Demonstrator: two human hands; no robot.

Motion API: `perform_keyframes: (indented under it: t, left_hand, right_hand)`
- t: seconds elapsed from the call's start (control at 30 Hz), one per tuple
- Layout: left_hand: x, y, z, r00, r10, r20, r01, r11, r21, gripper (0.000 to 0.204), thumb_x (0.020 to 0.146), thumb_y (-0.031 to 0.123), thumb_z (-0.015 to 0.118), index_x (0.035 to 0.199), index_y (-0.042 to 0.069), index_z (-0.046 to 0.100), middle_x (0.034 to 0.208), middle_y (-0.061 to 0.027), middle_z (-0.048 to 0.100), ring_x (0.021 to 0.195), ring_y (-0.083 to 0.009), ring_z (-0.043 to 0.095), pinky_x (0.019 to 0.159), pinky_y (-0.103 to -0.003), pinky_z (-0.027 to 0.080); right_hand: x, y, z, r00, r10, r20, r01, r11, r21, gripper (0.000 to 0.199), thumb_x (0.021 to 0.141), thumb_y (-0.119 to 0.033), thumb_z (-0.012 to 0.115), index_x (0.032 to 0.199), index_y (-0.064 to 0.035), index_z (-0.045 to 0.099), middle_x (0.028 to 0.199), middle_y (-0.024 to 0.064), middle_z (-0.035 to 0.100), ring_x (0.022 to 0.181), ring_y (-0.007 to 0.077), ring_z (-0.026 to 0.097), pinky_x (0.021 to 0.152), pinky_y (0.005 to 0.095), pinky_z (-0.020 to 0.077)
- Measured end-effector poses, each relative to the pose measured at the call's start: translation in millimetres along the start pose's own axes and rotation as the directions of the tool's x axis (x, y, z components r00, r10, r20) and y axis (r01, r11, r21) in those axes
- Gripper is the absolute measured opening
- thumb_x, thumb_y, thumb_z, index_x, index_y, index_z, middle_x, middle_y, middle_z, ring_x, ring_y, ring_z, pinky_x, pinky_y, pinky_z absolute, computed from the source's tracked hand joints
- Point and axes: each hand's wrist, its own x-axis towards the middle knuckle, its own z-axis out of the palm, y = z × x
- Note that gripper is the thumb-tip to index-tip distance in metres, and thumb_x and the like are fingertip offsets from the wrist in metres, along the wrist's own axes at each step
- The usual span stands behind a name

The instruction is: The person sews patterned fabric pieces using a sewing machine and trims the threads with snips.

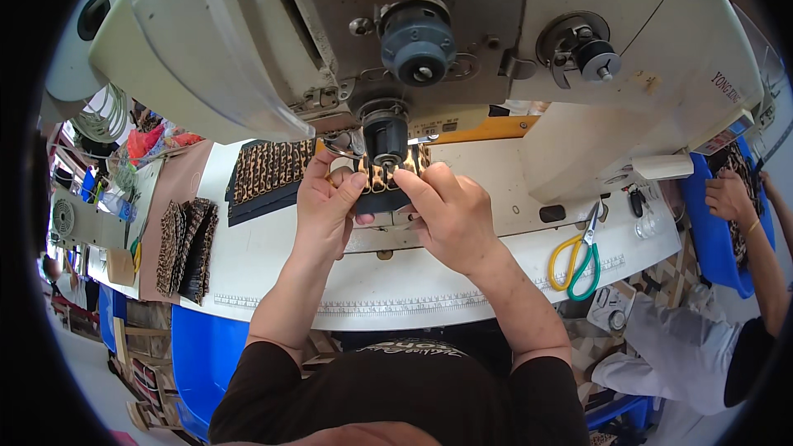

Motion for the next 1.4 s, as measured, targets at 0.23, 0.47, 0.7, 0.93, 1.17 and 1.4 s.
perform_keyframes:
  t: [0.23,0.47,0.7,0.93,1.17,1.4]
  left_hand:
    - [6,4,-1,0.999,0.032,0.023,-0.033,0.998,0.045,0.044,0.079,0.006,0.061,0.112,0.0,0.032,0.064,-0.0035,0.053,0.043,-0.0103,0.051,0.037,-0.019,0.04]
    - [15,4,-15,0.999,-0.036,0.014,0.036,0.999,0.002,0.031,0.084,0.012,0.054,0.108,0.003,0.037,0.063,-0.003,0.052,0.043,-0.0105,0.05,0.038,-0.02,0.039]
    - [61,17,-20,0.99,-0.137,0.022,0.126,0.954,0.271,0.006,0.085,0.007,0.047,0.085,0.006,0.053,0.071,-0.0011,0.053,0.053,-0.007,0.044,0.042,-0.02,0.032]
    - [61,26,-18,0.979,-0.11,0.172,0.064,0.965,0.254,0.007,0.083,0.004,0.047,0.086,0.005,0.054,0.072,-0.003,0.055,0.053,-0.0085,0.048,0.042,-0.02,0.037]
    - [20,7,-14,0.998,-0.015,-0.053,0.011,0.997,-0.072,0.006,0.084,0.008,0.051,0.079,0.005,0.051,0.072,-0.0069,0.059,0.048,-0.0107,0.051,0.043,-0.02,0.037]
    - [13,-6,-9,0.991,0.093,-0.098,-0.109,0.979,-0.171,0.009,0.083,0.011,0.058,0.079,0.006,0.051,0.075,-0.0068,0.06,0.05,-0.0087,0.05,0.045,-0.018,0.035]
  right_hand:
    - [10,8,5,0.998,0.011,-0.063,-0.014,0.999,-0.045,0.046,0.055,0.001,0.065,0.098,-0.0111,0.054,0.076,0.0044,0.047,0.056,0.0206,0.05,0.049,0.0311,0.0423]
    - [12,15,9,0.992,0.068,-0.105,-0.07,0.997,-0.018,0.039,0.057,0.003,0.063,0.093,-0.0111,0.053,0.078,0.0058,0.05,0.058,0.0217,0.053,0.048,0.032,0.0431]
    - [9,17,13,0.98,0.122,-0.157,-0.122,0.992,0.005,0.032,0.06,0.003,0.062,0.086,-0.0104,0.049,0.074,0.0054,0.05,0.057,0.0221,0.053,0.048,0.0315,0.0434]
    - [16,10,4,0.917,0.396,-0.046,-0.349,0.854,0.386,0.025,0.071,0.004,0.057,0.09,-0.0059,0.044,0.066,0.0009,0.048,0.048,0.0087,0.047,0.046,0.0233,0.0394]
    - [20,-2,-15,0.925,0.377,0.045,-0.27,0.569,0.777,0.024,0.078,0.004,0.052,0.1,-0.0036,0.047,0.052,-0.0059,0.038,0.048,0.0005,0.034,0.045,0.0165,0.0258]
    - [18,-6,18,0.99,0.143,-0.002,-0.139,0.966,0.216,0.039,0.063,0.013,0.052,0.099,-0.0009,0.056,0.103,0.0118,0.055,0.056,0.0129,0.053,0.049,0.0215,0.0434]
